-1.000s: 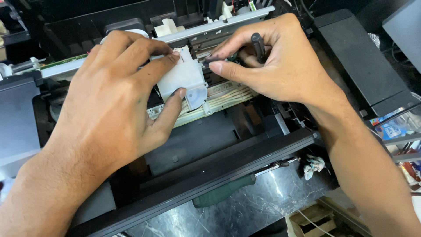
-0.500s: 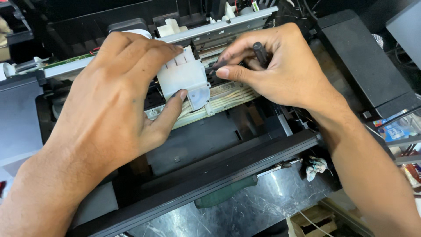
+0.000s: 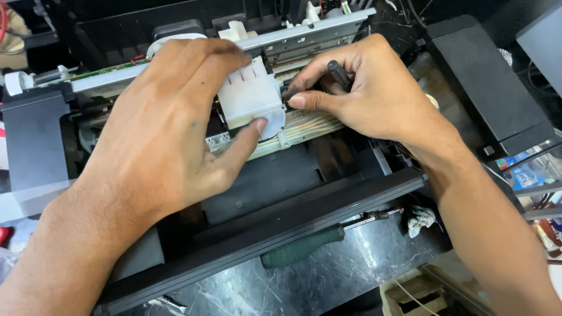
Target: The person repairs an Epson printer by manipulating internal components. They use a screwdriver to remove screws and a white cloth to clean parts inside the device. The person also handles a white plastic component and a bundle of wires, adjusting them within the printer's mechanism.
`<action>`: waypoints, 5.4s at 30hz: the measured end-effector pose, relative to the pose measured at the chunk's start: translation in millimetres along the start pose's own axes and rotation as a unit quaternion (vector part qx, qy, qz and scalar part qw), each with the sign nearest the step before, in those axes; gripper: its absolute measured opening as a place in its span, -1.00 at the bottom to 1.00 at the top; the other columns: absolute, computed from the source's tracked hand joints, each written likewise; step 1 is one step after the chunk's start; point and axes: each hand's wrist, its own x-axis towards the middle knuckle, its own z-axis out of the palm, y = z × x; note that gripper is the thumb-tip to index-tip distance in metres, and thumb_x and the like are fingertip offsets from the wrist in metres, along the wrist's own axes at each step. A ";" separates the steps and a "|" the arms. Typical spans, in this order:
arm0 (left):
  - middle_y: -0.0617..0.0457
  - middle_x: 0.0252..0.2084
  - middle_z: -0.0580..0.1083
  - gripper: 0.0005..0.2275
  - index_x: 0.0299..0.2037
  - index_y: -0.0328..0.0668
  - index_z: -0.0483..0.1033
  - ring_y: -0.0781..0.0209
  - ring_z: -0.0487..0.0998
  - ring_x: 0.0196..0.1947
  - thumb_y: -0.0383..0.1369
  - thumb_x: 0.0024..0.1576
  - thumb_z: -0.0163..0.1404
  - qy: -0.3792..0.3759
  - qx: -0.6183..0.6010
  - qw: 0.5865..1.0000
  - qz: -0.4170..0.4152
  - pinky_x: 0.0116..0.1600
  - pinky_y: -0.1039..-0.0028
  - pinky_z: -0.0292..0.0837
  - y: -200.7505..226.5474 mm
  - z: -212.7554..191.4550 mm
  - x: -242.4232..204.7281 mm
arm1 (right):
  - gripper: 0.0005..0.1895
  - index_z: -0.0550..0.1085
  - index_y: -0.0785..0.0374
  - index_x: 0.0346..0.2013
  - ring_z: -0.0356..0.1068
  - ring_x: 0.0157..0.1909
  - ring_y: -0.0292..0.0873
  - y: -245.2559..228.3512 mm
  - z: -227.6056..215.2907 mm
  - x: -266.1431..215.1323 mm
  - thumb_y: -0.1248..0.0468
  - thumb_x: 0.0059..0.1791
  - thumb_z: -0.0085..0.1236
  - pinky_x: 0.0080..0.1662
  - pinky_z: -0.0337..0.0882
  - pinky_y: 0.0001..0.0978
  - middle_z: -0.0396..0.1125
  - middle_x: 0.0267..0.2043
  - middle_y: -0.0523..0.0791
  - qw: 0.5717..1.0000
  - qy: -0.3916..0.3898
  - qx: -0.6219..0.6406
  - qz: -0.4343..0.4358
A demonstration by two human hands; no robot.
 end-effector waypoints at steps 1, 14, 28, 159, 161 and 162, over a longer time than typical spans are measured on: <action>-0.39 0.31 0.53 -0.48 0.34 -0.59 0.52 -0.42 0.52 0.28 -0.27 0.32 0.33 -0.001 -0.001 1.000 -0.001 0.32 -0.11 0.50 0.0 0.9 0.2 | -0.85 0.80 0.15 -0.12 0.10 -0.45 -0.41 1.5 1.5 0.0 0.17 0.11 0.63 -0.36 0.15 -0.48 0.49 -0.45 -0.27 1.000 -0.001 0.001 0.001; -0.42 0.37 0.47 -0.47 0.39 -0.61 0.51 -0.40 0.45 0.43 -0.33 0.30 0.29 -0.033 -0.075 0.996 0.023 0.46 -0.10 0.46 1.4 9.5 2.2 | -0.87 0.77 0.09 -0.14 0.06 -0.45 -0.40 -8.8 3.1 3.5 0.17 0.11 0.61 -0.32 0.12 -0.51 0.32 -0.45 -0.31 0.991 -0.030 0.056 0.118; -0.38 0.23 0.64 -0.70 0.26 -0.59 0.63 -0.30 0.71 0.30 -0.52 0.41 0.34 0.027 -0.136 0.989 0.043 0.41 0.02 0.57 41.6 -26.9 20.4 | -0.63 0.66 0.15 -0.02 0.43 -0.27 -0.48 -17.2 -21.1 -29.3 0.07 -0.02 0.55 -0.37 0.44 -0.65 0.55 -0.15 -0.29 0.953 0.097 0.268 0.100; -0.17 -0.15 0.67 -0.75 0.11 -0.01 0.79 -0.25 0.69 -0.19 -0.36 0.22 0.36 0.028 -0.015 0.989 -0.145 -0.12 0.02 0.50 32.2 31.1 42.2 | -0.70 0.39 0.17 0.10 0.73 -0.20 -0.16 -66.2 -21.9 -37.3 0.43 0.19 0.35 -0.01 0.90 -0.32 0.51 -0.33 -0.07 0.978 0.141 0.092 -0.127; -0.15 -0.11 0.68 -0.75 0.10 -0.04 0.80 -0.22 0.70 -0.12 -0.35 0.21 0.37 0.027 -0.029 0.989 -0.139 -0.04 0.05 0.52 27.4 35.5 40.6 | -0.69 0.40 0.16 0.06 0.71 -0.23 -0.19 -60.1 -22.6 -31.5 0.43 0.17 0.39 -0.04 0.88 -0.34 0.50 -0.35 -0.08 0.980 0.134 0.085 -0.124; -0.13 -0.08 0.70 -0.74 0.08 -0.07 0.81 -0.18 0.71 -0.06 -0.34 0.20 0.38 0.029 -0.040 0.990 -0.133 0.05 0.08 0.54 25.1 37.3 39.7 | -0.68 0.41 0.16 0.03 0.68 -0.25 -0.22 -57.4 -23.0 -28.5 0.43 0.16 0.43 -0.07 0.85 -0.36 0.49 -0.37 -0.10 0.981 0.126 0.076 -0.125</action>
